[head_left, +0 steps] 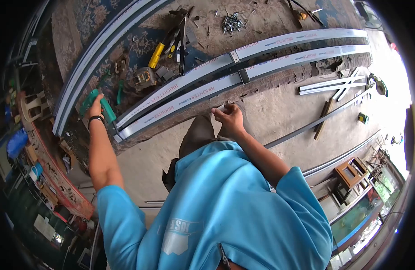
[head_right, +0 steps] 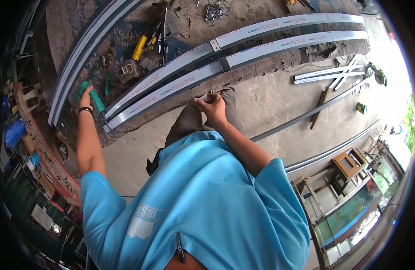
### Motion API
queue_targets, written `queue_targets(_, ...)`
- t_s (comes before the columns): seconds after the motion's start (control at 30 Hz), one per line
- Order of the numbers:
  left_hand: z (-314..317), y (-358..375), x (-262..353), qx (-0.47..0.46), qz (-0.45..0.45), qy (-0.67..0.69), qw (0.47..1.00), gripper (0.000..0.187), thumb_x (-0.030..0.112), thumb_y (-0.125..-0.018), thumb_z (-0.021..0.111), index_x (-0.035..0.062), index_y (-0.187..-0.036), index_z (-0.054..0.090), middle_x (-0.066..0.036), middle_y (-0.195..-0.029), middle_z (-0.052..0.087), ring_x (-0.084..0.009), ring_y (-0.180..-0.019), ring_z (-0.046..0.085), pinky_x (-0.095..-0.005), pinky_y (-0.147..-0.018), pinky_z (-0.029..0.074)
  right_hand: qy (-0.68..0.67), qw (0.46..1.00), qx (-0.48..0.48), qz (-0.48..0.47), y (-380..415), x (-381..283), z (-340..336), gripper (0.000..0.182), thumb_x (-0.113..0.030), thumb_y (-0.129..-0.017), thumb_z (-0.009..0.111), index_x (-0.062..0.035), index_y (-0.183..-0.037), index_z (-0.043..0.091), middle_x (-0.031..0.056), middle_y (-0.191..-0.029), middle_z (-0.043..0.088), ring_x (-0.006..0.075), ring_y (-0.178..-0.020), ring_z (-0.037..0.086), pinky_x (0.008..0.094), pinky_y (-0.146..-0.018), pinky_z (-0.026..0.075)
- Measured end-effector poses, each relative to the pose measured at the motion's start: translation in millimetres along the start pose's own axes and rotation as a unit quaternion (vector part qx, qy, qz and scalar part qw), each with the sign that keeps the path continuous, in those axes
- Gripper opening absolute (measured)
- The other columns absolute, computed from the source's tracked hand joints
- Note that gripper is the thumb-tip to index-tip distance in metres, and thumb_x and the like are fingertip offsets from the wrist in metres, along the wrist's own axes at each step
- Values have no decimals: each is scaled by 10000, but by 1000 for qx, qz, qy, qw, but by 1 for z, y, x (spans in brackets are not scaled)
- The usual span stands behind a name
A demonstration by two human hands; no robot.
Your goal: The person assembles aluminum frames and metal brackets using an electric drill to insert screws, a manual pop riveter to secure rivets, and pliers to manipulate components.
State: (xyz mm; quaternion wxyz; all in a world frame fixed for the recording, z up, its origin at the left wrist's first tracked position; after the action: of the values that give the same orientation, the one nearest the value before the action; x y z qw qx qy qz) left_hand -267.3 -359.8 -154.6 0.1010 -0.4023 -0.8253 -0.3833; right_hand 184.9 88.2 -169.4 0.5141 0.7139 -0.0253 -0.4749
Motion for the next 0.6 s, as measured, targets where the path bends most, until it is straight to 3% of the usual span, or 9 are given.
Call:
queue_targets(0.07, -11, -24, -21, 101, 12, 57, 993, 892, 465, -633, 924, -108, -1252, 633, -180, -1265, 647, -279, -1097, 627, -474, -921, 550, -23, 999, 29, -6, 0, 3, 4, 695, -253, -818, 945, 78, -1234, 497, 136, -965, 677, 172, -821, 721, 285, -713, 611)
queue_targets(0.17, -40, -1, -14, 48, 58, 90, 993, 862, 474, -665, 891, -72, -1285, 647, -181, -1325, 636, -294, -1139, 629, -482, -933, 535, -40, 997, 60, -27, -2, 11, 12, 631, -249, -820, 945, 18, -1141, 471, 116, -968, 654, 167, -817, 717, 280, -718, 616)
queue_targets(0.23, -67, 38, -10, 3, 37, 129, 991, 839, 486, -699, 892, -9, -1324, 631, -138, -1253, 616, -303, -1064, 611, -504, -855, 548, -135, 990, 47, -6, 1, 11, 15, 585, -224, -842, 928, 9, -1133, 477, 107, -979, 657, 169, -818, 717, 276, -725, 616)
queue_targets(0.33, -114, 123, 4, -10, 45, 128, 991, 798, 567, -756, 905, 59, -1302, 621, -66, -1158, 600, -226, -1033, 582, -424, -846, 522, -217, 975, 14, -39, 1, 21, 11, 474, -197, -898, 877, -3, -1104, 497, 89, -989, 658, 176, -825, 719, 270, -731, 615)
queue_targets(0.37, -125, 160, 11, -27, 58, 141, 988, 610, 477, -838, 876, 100, -1259, 647, -15, -1046, 608, -146, -932, 585, -367, -792, 495, -234, 970, 1, -62, -1, 24, 10, 430, -189, -920, 856, -7, -1092, 506, 83, -991, 658, 179, -828, 720, 268, -732, 614)
queue_targets(0.43, -141, 240, 27, -82, 128, 151, 977, 492, 318, -942, 781, 58, -1322, 608, -46, -1148, 669, -142, -986, 613, -342, -814, 515, -157, 984, 3, -84, -5, 23, 5, 316, -150, -948, 815, -27, -1073, 552, 81, -1000, 673, 173, -847, 721, 286, -729, 612)
queue_targets(0.5, -137, 309, 57, -174, 227, 126, 950, 524, 280, -953, 746, 41, -1382, 566, -80, -1179, 684, -152, -981, 630, -349, -823, 528, -21, 989, 7, -148, -3, 17, -2, 241, -148, -954, 800, -54, -1051, 600, 78, -986, 679, 176, -847, 721, 315, -715, 604)
queue_targets(0.53, -133, 337, 73, -217, 278, 115, 929, 542, 262, -958, 729, 32, -1413, 544, -98, -1195, 691, -157, -979, 638, -352, -827, 534, 72, 976, 10, -205, -3, 8, -4, 223, -165, -946, 805, -71, -1039, 626, 76, -967, 677, 183, -839, 721, 334, -702, 597)
queue_targets(0.6, -122, 366, 92, -283, 256, 44, 923, 557, 237, -939, 743, -3, -1400, 545, -119, -1241, 669, -165, -1012, 632, -349, -846, 533, 240, 918, 10, -315, 1, -14, -6, 204, -207, -916, 812, -107, -1017, 666, 72, -954, 667, 204, -859, 708, 367, -716, 577)
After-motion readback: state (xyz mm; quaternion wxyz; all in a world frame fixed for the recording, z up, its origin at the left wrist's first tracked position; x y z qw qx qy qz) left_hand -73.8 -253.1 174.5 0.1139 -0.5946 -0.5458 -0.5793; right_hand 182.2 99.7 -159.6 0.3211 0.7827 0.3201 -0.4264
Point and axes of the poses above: each hand's wrist, its own y-axis away from the middle knuckle, its own z-axis out of the palm, x = y × z, the point moved 5 cm from there along -y, towards the middle knuckle
